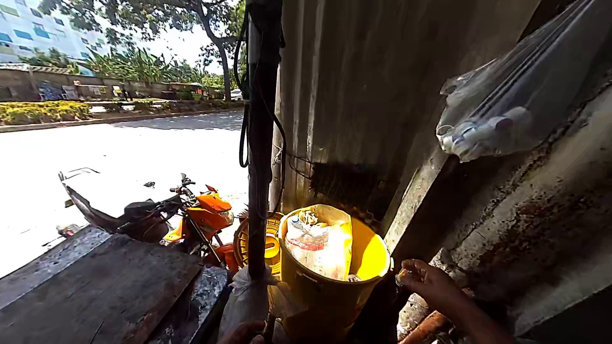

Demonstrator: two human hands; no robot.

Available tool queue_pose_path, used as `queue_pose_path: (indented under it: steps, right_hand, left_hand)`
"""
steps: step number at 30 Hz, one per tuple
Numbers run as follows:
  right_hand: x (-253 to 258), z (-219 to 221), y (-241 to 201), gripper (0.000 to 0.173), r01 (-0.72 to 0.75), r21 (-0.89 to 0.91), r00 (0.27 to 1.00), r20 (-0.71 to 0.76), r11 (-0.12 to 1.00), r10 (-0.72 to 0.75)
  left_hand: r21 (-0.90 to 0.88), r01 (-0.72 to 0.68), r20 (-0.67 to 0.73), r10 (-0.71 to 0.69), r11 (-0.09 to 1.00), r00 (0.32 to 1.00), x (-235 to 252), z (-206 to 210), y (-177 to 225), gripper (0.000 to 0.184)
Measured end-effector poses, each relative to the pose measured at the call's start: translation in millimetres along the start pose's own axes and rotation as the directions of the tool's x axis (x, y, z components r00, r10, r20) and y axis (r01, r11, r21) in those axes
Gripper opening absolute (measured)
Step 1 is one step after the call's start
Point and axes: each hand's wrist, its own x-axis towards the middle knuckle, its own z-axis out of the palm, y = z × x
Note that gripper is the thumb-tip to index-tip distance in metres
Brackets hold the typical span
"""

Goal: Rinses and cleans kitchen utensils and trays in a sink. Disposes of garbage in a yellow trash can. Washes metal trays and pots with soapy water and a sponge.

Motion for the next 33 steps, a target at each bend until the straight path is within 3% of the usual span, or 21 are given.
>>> queue_pose_path:
  steps: [2,4,9,13,15,17,21,24,26,29,33]
  right_hand:
    - [33,2,-11,0.046,-0.015,0.091,0.999,-0.029,0.996,0.017]
    - [77,8,-16,0.050,-0.019,0.159,1.000,-0.013,0.987,0.022]
    - [205,42,-20,0.056,-0.064,0.051,0.997,0.037,0.997,0.062]
    - [302,72,-29,0.063,-0.019,-0.168,0.996,0.079,0.986,0.033]
    - [340,89,-39,0.062,-0.038,-0.328,0.990,0.118,0.944,0.081]
    - [362,104,-54,0.055,-0.058,-0.468,0.974,0.166,0.882,0.152]
    - [392,141,-51,0.042,-0.049,-0.580,0.938,0.252,0.813,0.237]
    - [389,159,-36,0.047,-0.069,-0.625,0.948,0.202,0.777,0.246]
    - [382,165,-25,0.040,-0.106,-0.587,0.955,0.164,0.803,0.247]
    - [384,161,-11,0.034,-0.140,-0.534,0.937,0.202,0.834,0.286]
    - [379,101,16,0.037,-0.311,-0.302,0.934,0.079,0.901,0.349]
  left_hand:
    - [-0.066,-0.027,-0.012,0.026,0.997,1.000,66,11,13,0.039]
    - [-0.135,0.033,-0.059,-0.041,0.990,0.997,128,24,23,0.045]
    - [-0.291,0.301,-0.195,-0.364,0.908,0.911,282,63,38,0.057]
    - [0.018,0.474,-0.325,-0.443,0.880,0.836,396,78,0,0.054]
    - [0.021,0.592,-0.392,-0.538,0.806,0.746,434,80,-12,0.053]
    - [0.018,0.654,-0.432,-0.584,0.757,0.688,455,82,-24,0.043]
    - [0.153,0.714,-0.434,-0.602,0.683,0.670,469,80,-35,0.036]
    - [0.251,0.732,-0.460,-0.587,0.634,0.666,470,81,-49,0.038]
    - [0.301,0.730,-0.455,-0.581,0.613,0.675,466,81,-55,0.040]
    - [0.275,0.711,-0.459,-0.561,0.647,0.689,464,79,-61,0.045]
    - [0.085,0.587,-0.562,-0.448,0.805,0.695,454,73,-34,0.048]
